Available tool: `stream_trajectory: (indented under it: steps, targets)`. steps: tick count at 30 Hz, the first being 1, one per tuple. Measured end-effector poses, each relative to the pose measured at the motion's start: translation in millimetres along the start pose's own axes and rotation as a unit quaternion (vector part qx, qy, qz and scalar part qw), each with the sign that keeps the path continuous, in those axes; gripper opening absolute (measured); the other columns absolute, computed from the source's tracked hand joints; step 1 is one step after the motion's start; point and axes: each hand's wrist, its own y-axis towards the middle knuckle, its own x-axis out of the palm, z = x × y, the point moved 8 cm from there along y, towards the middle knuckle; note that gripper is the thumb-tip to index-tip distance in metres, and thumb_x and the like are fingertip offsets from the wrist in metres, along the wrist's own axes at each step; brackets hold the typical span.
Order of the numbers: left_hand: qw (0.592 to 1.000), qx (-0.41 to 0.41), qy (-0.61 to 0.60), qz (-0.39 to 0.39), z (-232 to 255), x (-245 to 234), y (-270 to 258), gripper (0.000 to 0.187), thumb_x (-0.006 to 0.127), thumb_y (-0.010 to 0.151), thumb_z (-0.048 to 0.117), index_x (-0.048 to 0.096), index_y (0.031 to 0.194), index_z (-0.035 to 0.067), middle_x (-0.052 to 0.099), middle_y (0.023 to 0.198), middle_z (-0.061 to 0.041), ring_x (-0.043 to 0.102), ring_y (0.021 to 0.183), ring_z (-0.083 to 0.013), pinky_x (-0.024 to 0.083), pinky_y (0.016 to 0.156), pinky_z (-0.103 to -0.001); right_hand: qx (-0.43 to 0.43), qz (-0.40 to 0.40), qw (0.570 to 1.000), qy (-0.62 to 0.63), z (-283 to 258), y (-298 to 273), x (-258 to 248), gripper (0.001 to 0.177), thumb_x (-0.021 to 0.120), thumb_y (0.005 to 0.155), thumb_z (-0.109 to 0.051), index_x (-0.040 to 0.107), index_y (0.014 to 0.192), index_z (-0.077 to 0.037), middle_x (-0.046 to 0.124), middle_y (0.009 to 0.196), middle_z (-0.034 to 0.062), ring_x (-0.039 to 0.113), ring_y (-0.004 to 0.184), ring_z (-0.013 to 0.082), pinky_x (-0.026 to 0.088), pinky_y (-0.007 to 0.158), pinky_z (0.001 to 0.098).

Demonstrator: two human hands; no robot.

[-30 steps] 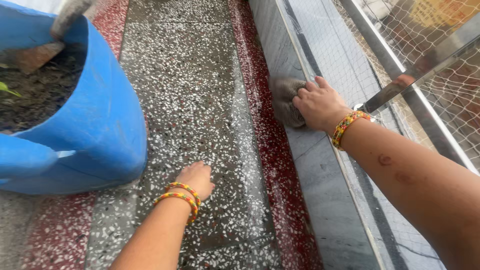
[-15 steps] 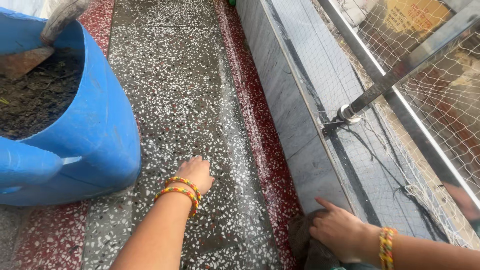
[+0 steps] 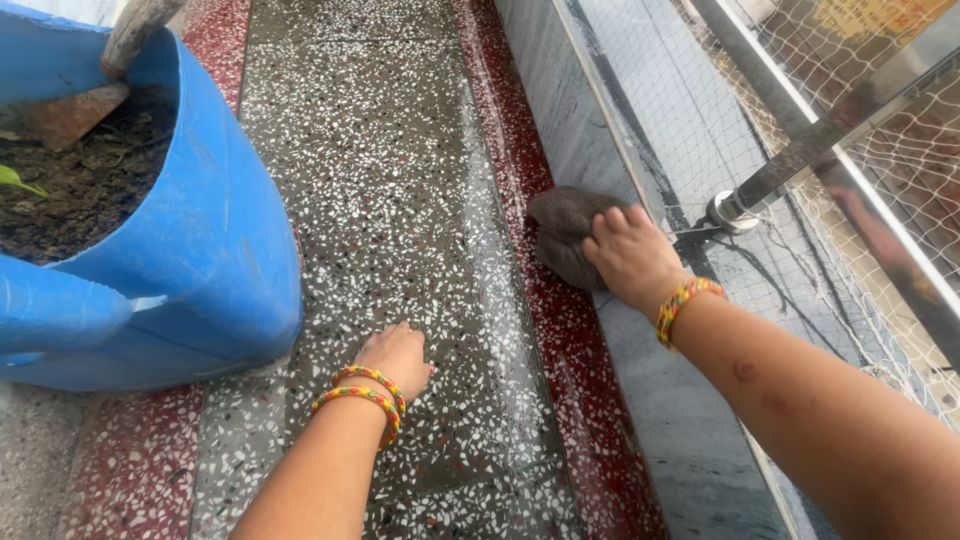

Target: The person wipes the floor of a balcony area with a cloth, moving objects including a pot, a bottle, and slippers to clean underneath them.

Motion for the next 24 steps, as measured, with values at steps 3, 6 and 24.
stream_trajectory:
  steps: [3, 6, 24]
  targets:
    - [1.0, -0.013, -0.009, -0.013, 0, 6, -2, 0.043, 0.067, 0.096, 0.036, 0.063, 0.126, 0.006, 0.054, 0.142, -0.012, 0.047, 0.138, -0.0283, 0.037, 0.118, -0.042, -0.094, -0.084, 0.992, 0.019, -51, -25, 34, 0.042, 0.064, 0.094, -0.027, 0.057, 0.133, -0.013, 0.061, 0.126, 0.0073, 0.049, 0.123, 0.0244, 0.043, 0.098, 0.039]
    - [1.0, -0.02, -0.019, -0.013, 1, 6, -2, 0.042, 0.068, 0.096, 0.036, 0.065, 0.126, 0.006, 0.054, 0.142, -0.012, 0.048, 0.138, -0.0284, 0.039, 0.117, -0.042, -0.212, -0.176, 0.958, 0.075, -116, -83, 70, 0.041, 0.068, 0.093, -0.024, 0.06, 0.132, -0.01, 0.063, 0.128, 0.0094, 0.047, 0.128, 0.0316, 0.044, 0.1, 0.046]
    - [0.823, 0.277, -0.462, -0.18, 106, 17, 18, 0.089, 0.085, 0.074, 0.019, 0.039, 0.149, 0.005, 0.057, 0.146, -0.009, 0.051, 0.137, -0.0224, 0.034, 0.117, -0.037, -0.053, -0.138, 0.853, 0.5, -15, -32, -31, 0.067, 0.048, 0.096, -0.064, 0.071, 0.12, -0.005, 0.073, 0.117, 0.0202, 0.069, 0.115, 0.0336, 0.054, 0.101, 0.0419]
